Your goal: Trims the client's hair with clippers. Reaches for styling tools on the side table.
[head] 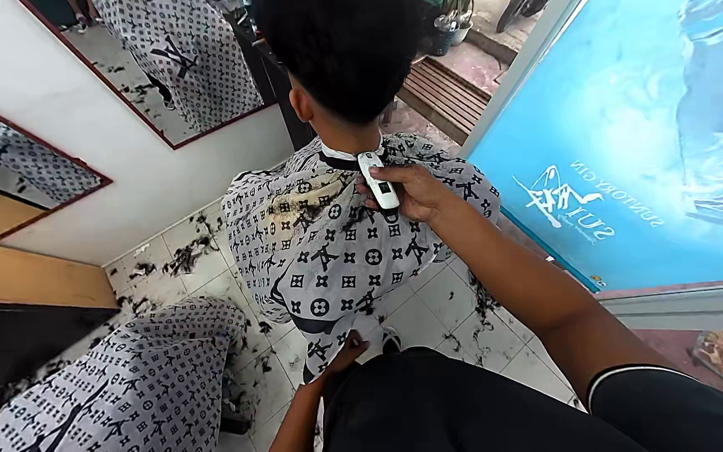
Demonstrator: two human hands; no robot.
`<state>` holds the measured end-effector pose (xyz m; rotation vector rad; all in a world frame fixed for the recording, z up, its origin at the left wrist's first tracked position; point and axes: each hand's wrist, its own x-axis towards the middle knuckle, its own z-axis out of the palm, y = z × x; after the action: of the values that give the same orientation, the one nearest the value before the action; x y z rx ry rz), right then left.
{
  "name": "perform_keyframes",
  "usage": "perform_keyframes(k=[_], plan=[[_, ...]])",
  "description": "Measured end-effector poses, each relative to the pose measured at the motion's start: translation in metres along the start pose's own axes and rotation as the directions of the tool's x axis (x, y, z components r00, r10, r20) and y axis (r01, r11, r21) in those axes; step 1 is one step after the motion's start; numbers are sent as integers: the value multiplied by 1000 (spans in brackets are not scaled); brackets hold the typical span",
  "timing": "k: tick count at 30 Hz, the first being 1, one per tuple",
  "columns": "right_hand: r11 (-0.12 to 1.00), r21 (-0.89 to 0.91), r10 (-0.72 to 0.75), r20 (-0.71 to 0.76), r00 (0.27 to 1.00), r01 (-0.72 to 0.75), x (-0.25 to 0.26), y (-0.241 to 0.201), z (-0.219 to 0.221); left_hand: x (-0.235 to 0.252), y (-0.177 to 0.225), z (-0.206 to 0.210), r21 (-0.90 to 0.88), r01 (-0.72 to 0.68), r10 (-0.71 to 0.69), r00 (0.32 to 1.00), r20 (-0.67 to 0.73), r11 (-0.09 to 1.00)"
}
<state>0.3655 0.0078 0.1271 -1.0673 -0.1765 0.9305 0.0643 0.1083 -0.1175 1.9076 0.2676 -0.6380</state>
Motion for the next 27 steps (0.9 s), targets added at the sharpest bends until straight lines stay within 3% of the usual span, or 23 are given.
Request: perform_keyframes(k=[2,4,7,9,11,14,16,19,21,23,27], plan=[[999,-16,-33,-12,999,33,0,-4,5,-16,-64,-4,-21,48,-50,996,-73,999],[990,-84,-119,-24,993,117,-1,-2,12,-45,-106,-6,-101,86,-108,965,-239,991],[990,-93,-113,-50,992,108,0,3,18,-81,-106,-19,-233,322,-378,887,-266,918],[994,-46,-98,-81,992,95,3,6,23,-83,-135,-22,-226,521,-564,798,-213,823],[982,-67,-180,-91,979,174,4,9,30,-85,-170,-31,-229,602,-643,733,-221,765],[970,-64,-239,-96,966,234,5,16,40,-94,-190,-64,-268,598,-655,682,-326,756],[975,-15,-220,-143,965,221,7,21,47,-96,-181,-100,-281,537,-606,679,-414,795],[940,-69,-341,-146,929,334,8,30,55,-93,-149,-162,-202,396,-438,715,-544,896],[933,-115,-356,-151,922,341,6,35,58,-88,-110,-203,-127,252,-276,742,-611,959],[959,-102,-279,-202,939,263,5,38,60,-77,-66,-243,-45,90,-98,756,-647,995],[981,-30,-195,-263,945,194,6,42,60,-48,48,-288,145,-171,224,760,-610,975]])
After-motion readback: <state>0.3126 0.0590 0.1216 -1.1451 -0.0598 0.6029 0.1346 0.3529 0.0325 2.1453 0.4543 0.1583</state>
